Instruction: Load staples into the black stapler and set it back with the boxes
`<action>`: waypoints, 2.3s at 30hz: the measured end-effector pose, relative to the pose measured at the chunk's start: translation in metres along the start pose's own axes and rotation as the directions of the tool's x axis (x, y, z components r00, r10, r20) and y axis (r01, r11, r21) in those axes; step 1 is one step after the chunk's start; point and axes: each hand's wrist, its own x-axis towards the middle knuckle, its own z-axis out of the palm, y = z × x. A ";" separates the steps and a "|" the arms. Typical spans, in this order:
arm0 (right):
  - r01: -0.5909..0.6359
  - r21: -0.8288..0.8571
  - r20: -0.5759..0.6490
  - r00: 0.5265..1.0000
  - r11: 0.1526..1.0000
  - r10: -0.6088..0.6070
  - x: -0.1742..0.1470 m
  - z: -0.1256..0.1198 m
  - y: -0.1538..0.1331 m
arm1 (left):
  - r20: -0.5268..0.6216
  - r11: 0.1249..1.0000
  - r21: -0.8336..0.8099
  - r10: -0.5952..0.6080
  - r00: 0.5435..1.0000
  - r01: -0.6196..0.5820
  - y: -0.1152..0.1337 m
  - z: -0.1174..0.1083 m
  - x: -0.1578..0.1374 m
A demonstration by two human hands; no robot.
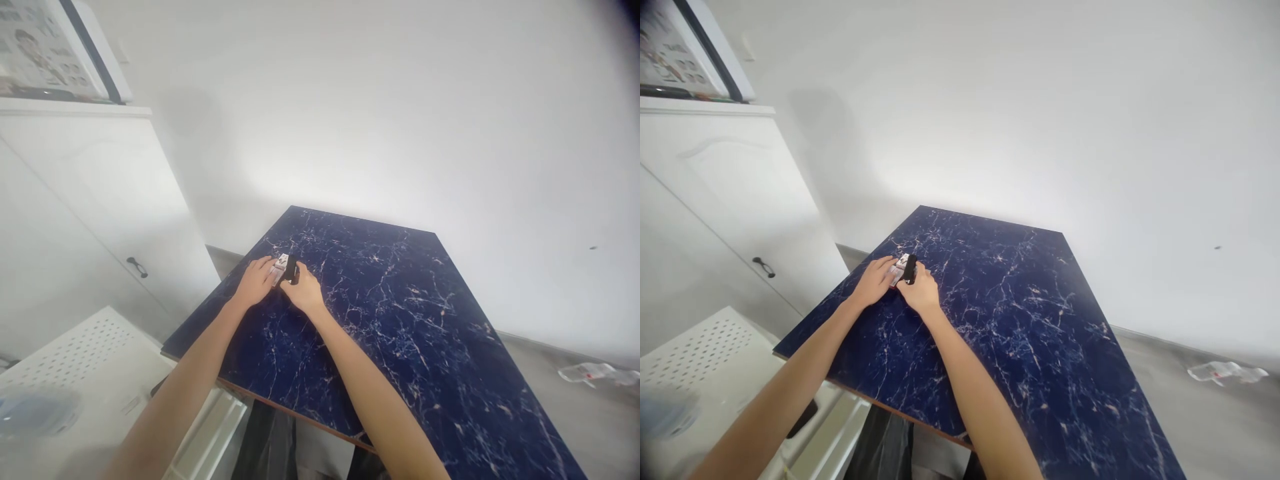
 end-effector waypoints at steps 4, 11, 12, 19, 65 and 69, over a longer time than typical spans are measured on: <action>-0.012 0.027 -0.007 1.000 1.000 0.012 -0.003 -0.002 -0.003 | 0.096 0.997 0.020 0.070 0.993 -0.072 0.003 0.000 -0.003; -0.021 0.052 -0.011 1.000 0.998 0.021 0.001 0.003 0.003 | 0.015 0.999 0.048 0.025 1.000 -0.025 0.011 -0.002 -0.002; -0.015 0.067 0.002 1.000 0.998 0.015 0.003 0.003 0.006 | 0.007 0.999 0.036 0.025 1.000 -0.026 0.011 -0.003 -0.002; 0.052 0.018 -0.051 0.997 0.999 -0.051 0.028 -0.018 0.031 | -0.014 0.998 -0.057 0.008 1.000 -0.009 0.005 -0.001 0.003; 0.107 -0.147 0.027 0.994 0.983 -0.104 -0.150 -0.114 0.095 | 0.284 0.935 -0.272 0.305 0.909 -0.229 0.171 -0.011 -0.068; 0.101 -0.227 -0.041 0.993 0.969 -0.113 -0.145 -0.110 0.104 | 0.244 0.917 -0.274 0.358 0.901 -0.290 0.156 -0.017 -0.051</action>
